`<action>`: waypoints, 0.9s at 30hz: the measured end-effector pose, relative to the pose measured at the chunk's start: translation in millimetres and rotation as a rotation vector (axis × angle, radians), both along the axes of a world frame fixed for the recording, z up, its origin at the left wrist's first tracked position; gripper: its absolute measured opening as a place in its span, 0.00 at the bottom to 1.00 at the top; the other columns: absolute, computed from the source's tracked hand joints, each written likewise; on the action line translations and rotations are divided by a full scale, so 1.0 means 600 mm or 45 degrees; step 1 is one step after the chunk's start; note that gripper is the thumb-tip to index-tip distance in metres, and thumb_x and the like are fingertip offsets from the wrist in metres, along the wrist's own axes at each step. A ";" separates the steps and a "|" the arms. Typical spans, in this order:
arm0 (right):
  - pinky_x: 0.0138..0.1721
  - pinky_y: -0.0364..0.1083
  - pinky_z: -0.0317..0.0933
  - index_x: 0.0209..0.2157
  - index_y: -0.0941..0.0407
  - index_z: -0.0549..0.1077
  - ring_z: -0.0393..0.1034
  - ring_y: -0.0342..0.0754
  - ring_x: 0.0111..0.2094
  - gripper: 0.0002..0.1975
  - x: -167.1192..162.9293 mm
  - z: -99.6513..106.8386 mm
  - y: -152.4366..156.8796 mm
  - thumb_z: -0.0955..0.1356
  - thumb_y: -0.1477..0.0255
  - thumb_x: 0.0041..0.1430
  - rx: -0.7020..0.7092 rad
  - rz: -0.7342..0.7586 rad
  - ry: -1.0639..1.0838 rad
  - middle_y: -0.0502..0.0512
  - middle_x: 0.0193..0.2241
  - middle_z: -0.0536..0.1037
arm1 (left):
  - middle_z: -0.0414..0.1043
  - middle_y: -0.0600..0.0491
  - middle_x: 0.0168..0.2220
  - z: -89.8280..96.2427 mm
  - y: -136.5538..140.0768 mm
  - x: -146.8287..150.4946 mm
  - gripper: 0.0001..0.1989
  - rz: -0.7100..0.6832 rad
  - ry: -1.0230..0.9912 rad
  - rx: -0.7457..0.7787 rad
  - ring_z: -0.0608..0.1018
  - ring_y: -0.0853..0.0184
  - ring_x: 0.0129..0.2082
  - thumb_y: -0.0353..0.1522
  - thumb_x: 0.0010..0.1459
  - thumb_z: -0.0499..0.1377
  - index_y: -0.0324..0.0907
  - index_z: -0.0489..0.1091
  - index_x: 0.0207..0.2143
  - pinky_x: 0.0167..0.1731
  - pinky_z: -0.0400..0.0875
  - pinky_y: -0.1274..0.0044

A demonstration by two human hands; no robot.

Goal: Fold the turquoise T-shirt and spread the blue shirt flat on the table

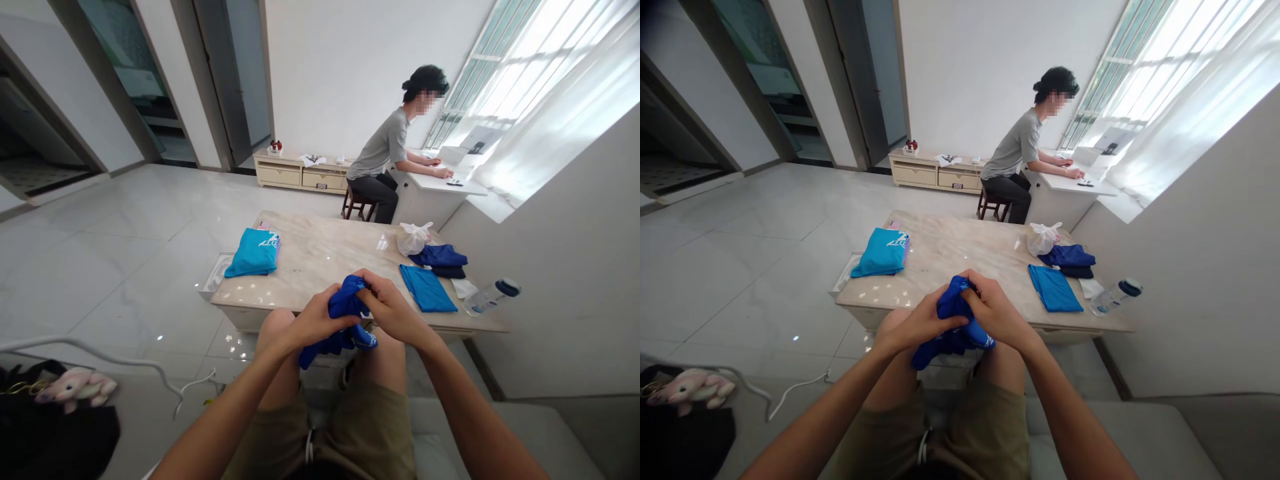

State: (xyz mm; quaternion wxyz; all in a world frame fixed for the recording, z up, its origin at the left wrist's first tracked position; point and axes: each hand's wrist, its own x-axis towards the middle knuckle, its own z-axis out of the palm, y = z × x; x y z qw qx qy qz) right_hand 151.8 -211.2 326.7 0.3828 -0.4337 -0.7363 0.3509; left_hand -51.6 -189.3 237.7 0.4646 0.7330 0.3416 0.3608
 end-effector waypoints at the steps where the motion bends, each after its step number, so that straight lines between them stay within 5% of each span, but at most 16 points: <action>1: 0.41 0.44 0.65 0.42 0.54 0.77 0.73 0.47 0.38 0.11 0.005 0.009 -0.007 0.65 0.64 0.76 0.030 -0.048 0.014 0.51 0.36 0.81 | 0.82 0.48 0.49 0.002 0.001 0.002 0.26 -0.100 0.007 -0.097 0.81 0.56 0.49 0.47 0.60 0.72 0.42 0.77 0.55 0.50 0.78 0.68; 4: 0.38 0.44 0.64 0.41 0.54 0.76 0.72 0.47 0.35 0.15 0.036 0.010 -0.017 0.65 0.60 0.77 0.181 -0.301 0.000 0.51 0.34 0.80 | 0.83 0.51 0.41 -0.014 0.001 -0.013 0.20 -0.180 0.044 -0.254 0.80 0.59 0.41 0.48 0.65 0.67 0.40 0.81 0.45 0.43 0.76 0.72; 9: 0.37 0.46 0.63 0.39 0.53 0.78 0.74 0.51 0.33 0.15 0.091 -0.035 0.004 0.65 0.60 0.75 0.273 -0.519 -0.340 0.54 0.31 0.81 | 0.83 0.51 0.38 -0.029 0.035 -0.048 0.19 0.060 0.071 -0.220 0.79 0.59 0.39 0.48 0.62 0.65 0.40 0.82 0.39 0.42 0.73 0.72; 12: 0.37 0.47 0.63 0.38 0.52 0.80 0.75 0.53 0.32 0.14 0.111 -0.017 0.019 0.67 0.60 0.72 0.328 -0.509 -0.453 0.54 0.30 0.82 | 0.75 0.54 0.29 0.029 0.082 -0.066 0.17 0.216 -0.001 -0.106 0.74 0.64 0.32 0.46 0.60 0.65 0.41 0.77 0.32 0.35 0.70 0.75; 16: 0.40 0.46 0.65 0.42 0.52 0.83 0.75 0.52 0.34 0.14 0.139 0.047 0.028 0.73 0.56 0.66 0.503 -0.495 -0.434 0.54 0.33 0.84 | 0.69 0.57 0.28 0.146 0.120 -0.097 0.14 0.610 -0.134 0.177 0.69 0.69 0.28 0.44 0.66 0.60 0.43 0.72 0.37 0.31 0.65 0.79; 18: 0.38 0.45 0.64 0.39 0.52 0.84 0.74 0.50 0.33 0.12 0.158 0.052 0.038 0.73 0.59 0.66 0.514 -0.419 -0.512 0.53 0.32 0.82 | 0.70 0.57 0.29 0.177 0.122 -0.114 0.13 0.748 -0.012 0.353 0.69 0.69 0.28 0.43 0.69 0.58 0.43 0.72 0.38 0.31 0.65 0.79; 20: 0.35 0.45 0.61 0.35 0.52 0.84 0.73 0.49 0.32 0.11 0.179 0.029 0.053 0.70 0.65 0.67 0.481 -0.399 -0.592 0.54 0.30 0.81 | 0.72 0.56 0.28 0.177 0.124 -0.131 0.14 0.718 0.231 0.437 0.70 0.68 0.29 0.43 0.68 0.58 0.42 0.75 0.37 0.31 0.64 0.78; 24: 0.37 0.46 0.63 0.39 0.53 0.87 0.75 0.50 0.33 0.14 0.224 -0.029 0.080 0.68 0.72 0.62 0.419 -0.546 -0.609 0.55 0.31 0.81 | 0.75 0.56 0.24 0.138 0.142 -0.171 0.16 0.368 0.753 0.361 0.71 0.66 0.26 0.46 0.61 0.63 0.44 0.80 0.32 0.29 0.59 0.77; 27: 0.38 0.47 0.64 0.41 0.53 0.87 0.76 0.51 0.35 0.15 0.251 -0.026 0.085 0.67 0.72 0.60 0.510 -0.656 -0.558 0.55 0.33 0.82 | 0.75 0.55 0.24 0.135 0.158 -0.195 0.18 0.345 0.977 0.416 0.72 0.65 0.25 0.51 0.54 0.71 0.47 0.82 0.33 0.28 0.56 0.77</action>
